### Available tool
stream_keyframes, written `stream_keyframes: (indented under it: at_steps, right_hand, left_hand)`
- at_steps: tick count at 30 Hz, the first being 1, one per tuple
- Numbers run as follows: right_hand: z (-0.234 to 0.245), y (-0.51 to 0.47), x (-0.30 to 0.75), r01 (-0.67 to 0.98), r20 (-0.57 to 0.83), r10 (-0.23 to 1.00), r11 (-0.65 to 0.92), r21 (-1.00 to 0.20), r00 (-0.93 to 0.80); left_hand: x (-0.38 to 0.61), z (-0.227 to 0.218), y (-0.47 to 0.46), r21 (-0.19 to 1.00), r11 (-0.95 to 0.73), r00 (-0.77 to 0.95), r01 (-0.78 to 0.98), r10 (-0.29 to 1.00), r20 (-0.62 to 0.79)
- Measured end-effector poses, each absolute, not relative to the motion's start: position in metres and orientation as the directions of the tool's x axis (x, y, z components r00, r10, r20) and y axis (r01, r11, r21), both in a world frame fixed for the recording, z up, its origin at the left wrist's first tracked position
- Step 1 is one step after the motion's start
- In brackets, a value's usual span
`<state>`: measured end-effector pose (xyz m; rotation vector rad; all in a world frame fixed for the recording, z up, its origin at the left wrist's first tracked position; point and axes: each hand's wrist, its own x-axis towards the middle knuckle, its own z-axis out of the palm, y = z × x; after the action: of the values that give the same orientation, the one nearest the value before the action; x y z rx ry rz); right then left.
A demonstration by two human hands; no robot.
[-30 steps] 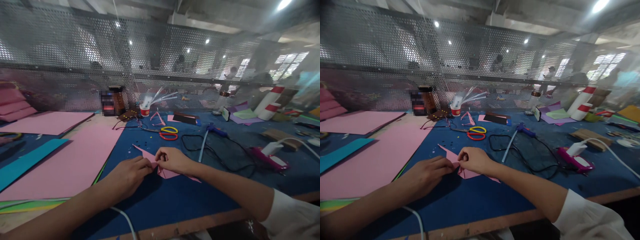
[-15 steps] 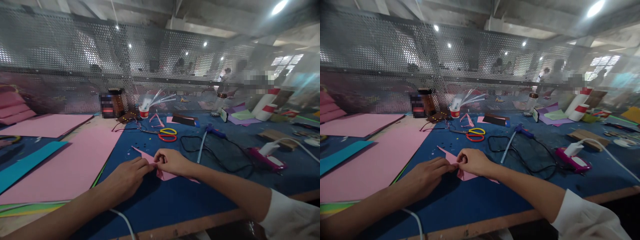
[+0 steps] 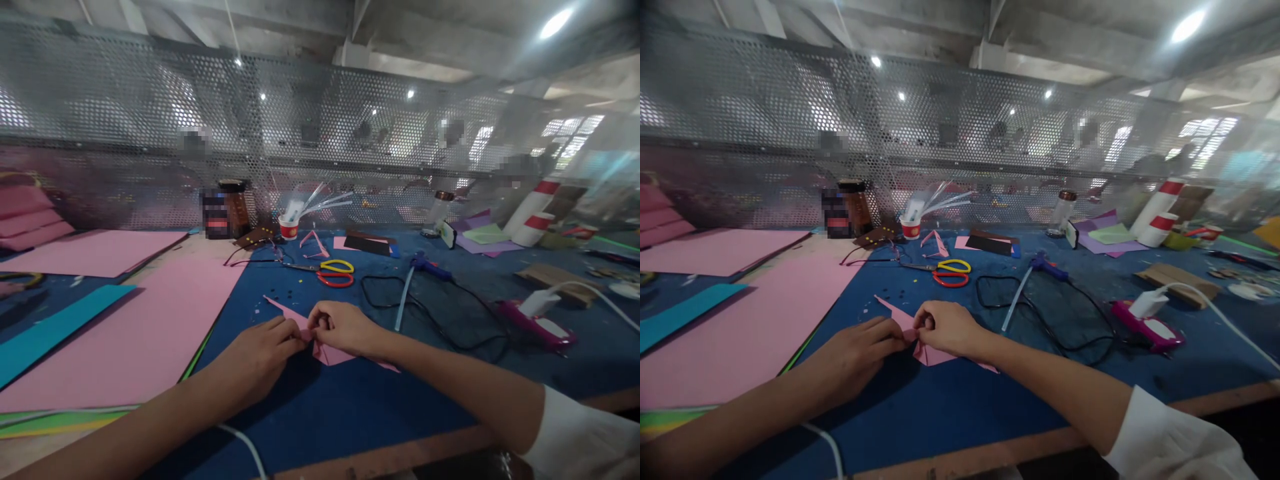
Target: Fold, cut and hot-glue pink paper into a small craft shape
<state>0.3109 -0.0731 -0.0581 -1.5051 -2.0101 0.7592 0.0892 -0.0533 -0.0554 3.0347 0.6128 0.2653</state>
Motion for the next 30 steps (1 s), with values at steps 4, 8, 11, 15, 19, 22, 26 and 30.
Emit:
stream_keyframes:
  at_steps: [4,8,11,15,19,22,26,30]
  right_hand:
    - [-0.061,-0.07,0.314,0.649,0.065,0.96,0.232,-0.725,-0.271]
    - [-0.061,-0.068,0.319,0.619,0.078,0.954,0.249,-0.745,-0.29]
    - [-0.059,-0.069,0.319,0.628,0.099,0.951,0.27,-0.73,-0.294]
    - [-0.055,-0.073,0.32,0.7,0.153,0.953,0.297,-0.65,-0.262]
    - [-0.053,-0.077,0.322,0.765,0.156,0.957,0.289,-0.576,-0.244]
    - [-0.054,-0.076,0.323,0.776,0.14,0.96,0.278,-0.566,-0.241]
    - [-0.057,-0.073,0.323,0.781,0.151,0.958,0.287,-0.555,-0.245]
    - [-0.055,-0.075,0.322,0.775,0.138,0.96,0.279,-0.567,-0.245]
  left_hand:
    - [0.089,-0.056,-0.053,0.096,-0.918,0.905,0.384,0.395,0.159]
    - [0.089,-0.055,-0.052,0.111,-0.915,0.904,0.387,0.4,0.151]
    - [0.089,-0.053,-0.053,0.111,-0.916,0.905,0.385,0.399,0.147]
    - [0.091,-0.052,-0.054,0.122,-0.911,0.901,0.395,0.41,0.143]
    - [0.091,-0.055,-0.052,0.139,-0.913,0.901,0.383,0.402,0.163]
    - [0.093,-0.057,-0.051,0.143,-0.913,0.904,0.382,0.401,0.146]
    - [0.096,-0.055,-0.053,0.1,-0.907,0.9,0.41,0.42,0.114]
    - [0.093,-0.052,-0.057,0.07,-0.909,0.907,0.41,0.415,0.076]
